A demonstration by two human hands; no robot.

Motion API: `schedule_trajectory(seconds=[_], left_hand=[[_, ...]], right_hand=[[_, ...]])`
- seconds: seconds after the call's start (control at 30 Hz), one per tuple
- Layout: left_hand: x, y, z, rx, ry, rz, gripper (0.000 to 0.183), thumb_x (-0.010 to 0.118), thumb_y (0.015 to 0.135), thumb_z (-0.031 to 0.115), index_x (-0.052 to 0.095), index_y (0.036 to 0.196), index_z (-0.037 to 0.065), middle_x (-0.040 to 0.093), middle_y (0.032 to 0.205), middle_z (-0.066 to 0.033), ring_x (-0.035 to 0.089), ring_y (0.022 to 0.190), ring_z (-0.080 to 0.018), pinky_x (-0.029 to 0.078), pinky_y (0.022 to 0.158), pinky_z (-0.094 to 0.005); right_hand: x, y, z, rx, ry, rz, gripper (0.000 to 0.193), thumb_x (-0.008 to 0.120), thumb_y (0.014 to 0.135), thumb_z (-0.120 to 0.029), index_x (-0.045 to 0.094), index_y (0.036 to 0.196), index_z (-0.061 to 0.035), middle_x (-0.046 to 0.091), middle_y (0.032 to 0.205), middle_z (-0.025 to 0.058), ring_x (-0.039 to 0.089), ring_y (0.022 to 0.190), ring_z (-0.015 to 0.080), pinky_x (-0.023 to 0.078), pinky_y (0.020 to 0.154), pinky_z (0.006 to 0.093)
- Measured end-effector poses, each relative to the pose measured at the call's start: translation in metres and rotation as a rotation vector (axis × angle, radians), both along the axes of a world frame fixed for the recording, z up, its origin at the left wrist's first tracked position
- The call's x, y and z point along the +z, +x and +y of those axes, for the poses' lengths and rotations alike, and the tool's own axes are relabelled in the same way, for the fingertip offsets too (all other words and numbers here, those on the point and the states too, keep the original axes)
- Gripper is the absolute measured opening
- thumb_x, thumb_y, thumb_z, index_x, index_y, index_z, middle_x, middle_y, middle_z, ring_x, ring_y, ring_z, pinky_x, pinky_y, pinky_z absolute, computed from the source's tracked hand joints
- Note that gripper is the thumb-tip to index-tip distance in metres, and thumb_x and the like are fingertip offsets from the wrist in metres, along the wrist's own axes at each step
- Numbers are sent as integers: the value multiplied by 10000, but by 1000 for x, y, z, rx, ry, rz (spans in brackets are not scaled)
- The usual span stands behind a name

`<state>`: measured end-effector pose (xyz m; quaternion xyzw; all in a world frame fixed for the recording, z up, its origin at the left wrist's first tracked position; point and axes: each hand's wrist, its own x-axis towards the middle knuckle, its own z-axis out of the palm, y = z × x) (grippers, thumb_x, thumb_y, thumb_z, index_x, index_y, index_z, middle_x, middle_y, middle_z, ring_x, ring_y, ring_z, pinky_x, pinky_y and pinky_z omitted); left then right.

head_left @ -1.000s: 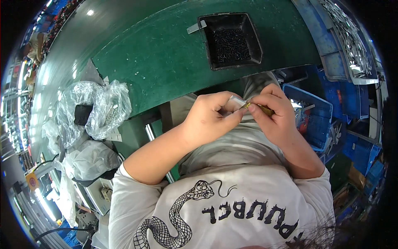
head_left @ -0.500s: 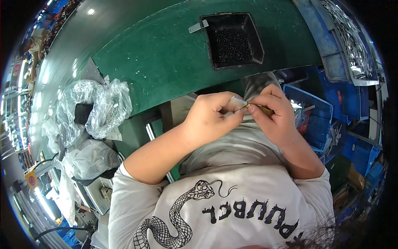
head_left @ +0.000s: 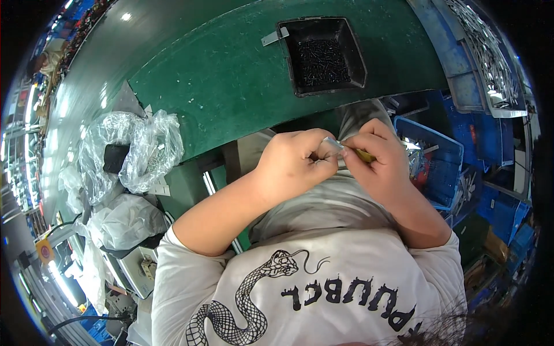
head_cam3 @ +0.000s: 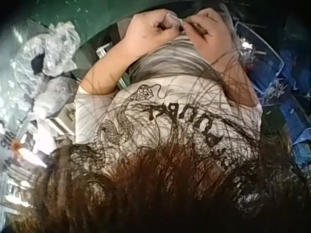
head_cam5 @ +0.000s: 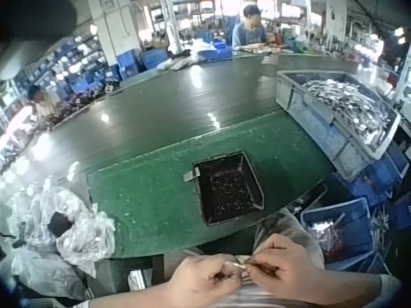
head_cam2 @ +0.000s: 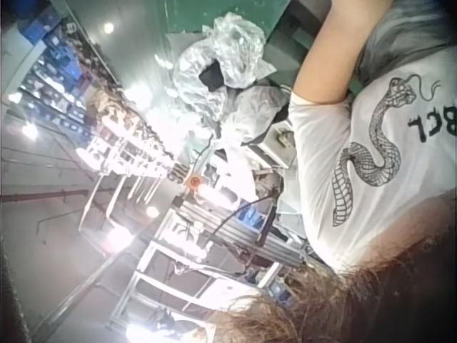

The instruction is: Applying yellow adhesive tape to small metal components at an industrial workbench.

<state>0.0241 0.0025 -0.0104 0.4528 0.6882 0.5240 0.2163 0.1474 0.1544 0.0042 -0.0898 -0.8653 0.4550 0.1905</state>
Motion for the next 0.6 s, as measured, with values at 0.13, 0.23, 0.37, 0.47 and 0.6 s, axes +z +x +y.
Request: schedule_trajectory(seconds=[0.13, 0.23, 0.37, 0.47, 0.6], left_hand=[[-3, -1, -1, -18, 14, 15, 178, 694, 747, -49, 600, 894, -14, 630, 649, 4, 553, 563, -25, 463, 513, -203], [0, -2, -1, -21, 14, 52, 201, 703, 720, -41, 593, 886, -11, 624, 629, -10, 565, 544, -46, 467, 509, -217], [0, -3, -1, -14, 32, 107, 232, 712, 688, -25, 585, 882, -11, 616, 603, -30, 569, 514, -75, 468, 502, -237], [-1, -3, -1, -13, 36, 84, 233, 708, 686, -26, 582, 882, -10, 616, 600, -30, 563, 503, -77, 464, 498, -237], [0, -2, -1, -6, 50, 101, 231, 706, 682, -24, 582, 876, -4, 611, 595, -26, 556, 495, -75, 456, 492, -233]], right_hand=[[2, 0, -3, -3, 19, -22, 110, 704, 758, 16, 693, 864, -10, 538, 806, 72, 534, 677, 181, 403, 583, 289], [2, 0, -4, 2, 3, -22, 101, 700, 763, 14, 693, 860, -12, 532, 801, 64, 527, 664, 168, 396, 576, 281], [0, 0, -5, 8, -36, -31, 90, 714, 773, -7, 695, 860, -17, 538, 806, 76, 539, 674, 178, 409, 578, 292], [1, 0, -5, 12, -27, -41, 95, 734, 776, -30, 698, 864, -23, 553, 805, 93, 557, 675, 200, 425, 575, 308], [0, 0, -5, 4, -27, -37, 97, 735, 775, -33, 700, 865, -26, 552, 801, 94, 555, 672, 205, 427, 574, 313]])
